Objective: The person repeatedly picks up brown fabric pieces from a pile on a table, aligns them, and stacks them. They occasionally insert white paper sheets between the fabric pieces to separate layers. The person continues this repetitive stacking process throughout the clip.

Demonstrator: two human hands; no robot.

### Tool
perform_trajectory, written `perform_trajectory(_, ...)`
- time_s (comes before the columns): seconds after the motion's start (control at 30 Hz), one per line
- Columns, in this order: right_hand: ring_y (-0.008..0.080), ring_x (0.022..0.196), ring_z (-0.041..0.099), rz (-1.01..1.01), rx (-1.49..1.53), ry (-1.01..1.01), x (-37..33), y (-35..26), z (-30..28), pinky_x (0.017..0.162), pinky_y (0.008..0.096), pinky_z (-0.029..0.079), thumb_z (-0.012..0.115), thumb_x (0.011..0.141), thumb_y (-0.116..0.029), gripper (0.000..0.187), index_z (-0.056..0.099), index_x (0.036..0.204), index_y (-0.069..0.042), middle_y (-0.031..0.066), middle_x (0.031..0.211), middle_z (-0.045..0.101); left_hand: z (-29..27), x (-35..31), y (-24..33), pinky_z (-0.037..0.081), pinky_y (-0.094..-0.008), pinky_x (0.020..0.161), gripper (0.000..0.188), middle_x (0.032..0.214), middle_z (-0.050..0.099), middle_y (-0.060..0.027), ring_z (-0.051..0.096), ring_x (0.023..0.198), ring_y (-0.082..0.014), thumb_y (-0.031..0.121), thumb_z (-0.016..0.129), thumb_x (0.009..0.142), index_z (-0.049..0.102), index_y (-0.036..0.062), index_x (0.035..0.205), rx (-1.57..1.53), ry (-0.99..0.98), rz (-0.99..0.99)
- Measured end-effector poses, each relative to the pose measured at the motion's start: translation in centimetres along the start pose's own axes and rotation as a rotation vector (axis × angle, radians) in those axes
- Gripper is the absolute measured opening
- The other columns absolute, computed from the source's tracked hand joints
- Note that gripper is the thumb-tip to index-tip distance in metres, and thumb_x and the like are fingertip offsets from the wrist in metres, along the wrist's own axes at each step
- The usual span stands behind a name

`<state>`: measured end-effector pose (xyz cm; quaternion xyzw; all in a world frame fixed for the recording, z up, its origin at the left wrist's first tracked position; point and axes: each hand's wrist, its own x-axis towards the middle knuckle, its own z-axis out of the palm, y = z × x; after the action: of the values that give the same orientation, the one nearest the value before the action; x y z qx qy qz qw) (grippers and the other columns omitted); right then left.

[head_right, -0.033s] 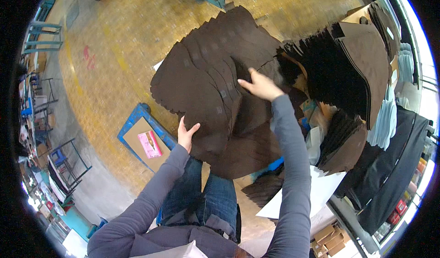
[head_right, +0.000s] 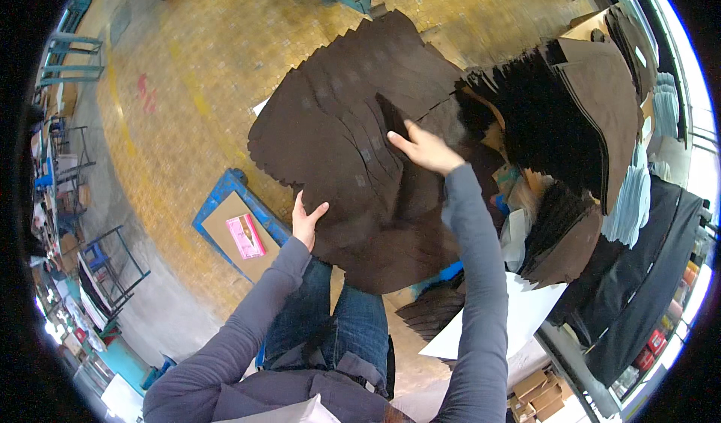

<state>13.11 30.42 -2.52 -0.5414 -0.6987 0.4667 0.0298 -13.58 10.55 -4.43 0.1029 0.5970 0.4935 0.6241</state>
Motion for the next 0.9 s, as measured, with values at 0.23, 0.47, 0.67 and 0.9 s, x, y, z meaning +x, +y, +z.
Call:
perform_trajectory(0.23, 0.0406, 0.105, 0.060, 0.158, -0.127, -0.245, -6.0, -8.4, 4.1, 0.092, 0.0403, 0.047, 0.081, 0.059, -0.048, 0.113, 0.027, 0.137, 0.013, 0.0310, 0.107, 0.061, -1.4, -0.8, -0.3, 0.037, -0.0320, 0.102, 0.059, 0.132, 0.050, -0.0105, 0.047, 0.121, -0.0196, 0.018, 0.067, 0.087, 0.038, 0.0022, 0.136, -0.041, -0.006, 0.020)
perform_trajectory(0.47, 0.0359, 0.094, 0.064, 0.228, 0.106, -0.106, -8.1, -7.6, 7.4, 0.081, 0.0402, 0.049, 0.082, 0.064, -0.034, 0.060, 0.061, 0.103, 0.008, 0.0264, 0.098, 0.065, -3.4, -0.1, -2.5, 0.024, -0.0331, 0.110, 0.063, 0.143, 0.038, -0.0127, 0.035, 0.132, -0.0223, 0.030, 0.059, 0.092, 0.032, 0.0000, 0.141, 0.133, 0.155, 0.053)
perform_trajectory(0.67, 0.0200, 0.091, 0.064, 0.182, 0.935, 0.454, -17.9, -4.1, 4.5, 0.083, 0.0318, 0.051, 0.084, 0.066, -0.008, 0.044, 0.063, 0.103, 0.004, 0.0098, 0.102, 0.067, -8.0, -3.9, -5.1, 0.027, -0.0344, 0.109, 0.049, 0.138, 0.045, -0.0107, 0.038, 0.130, -0.0222, 0.030, 0.052, 0.096, 0.042, 0.0046, 0.136, 0.321, 0.081, 0.166)
perform_trajectory(0.9, 0.0289, 0.120, 0.051, -0.146, 1.868, 0.739, -27.9, 5.6, 7.3, 0.099, 0.0411, 0.045, 0.071, 0.082, -0.021, 0.054, 0.049, 0.129, -0.008, 0.0075, 0.127, 0.055, -12.2, -8.0, -11.9, 0.032, -0.0347, 0.105, 0.060, 0.130, 0.048, -0.0200, 0.044, 0.123, -0.0256, 0.030, 0.068, 0.085, 0.044, -0.0002, 0.131, 0.394, 0.068, -0.132)
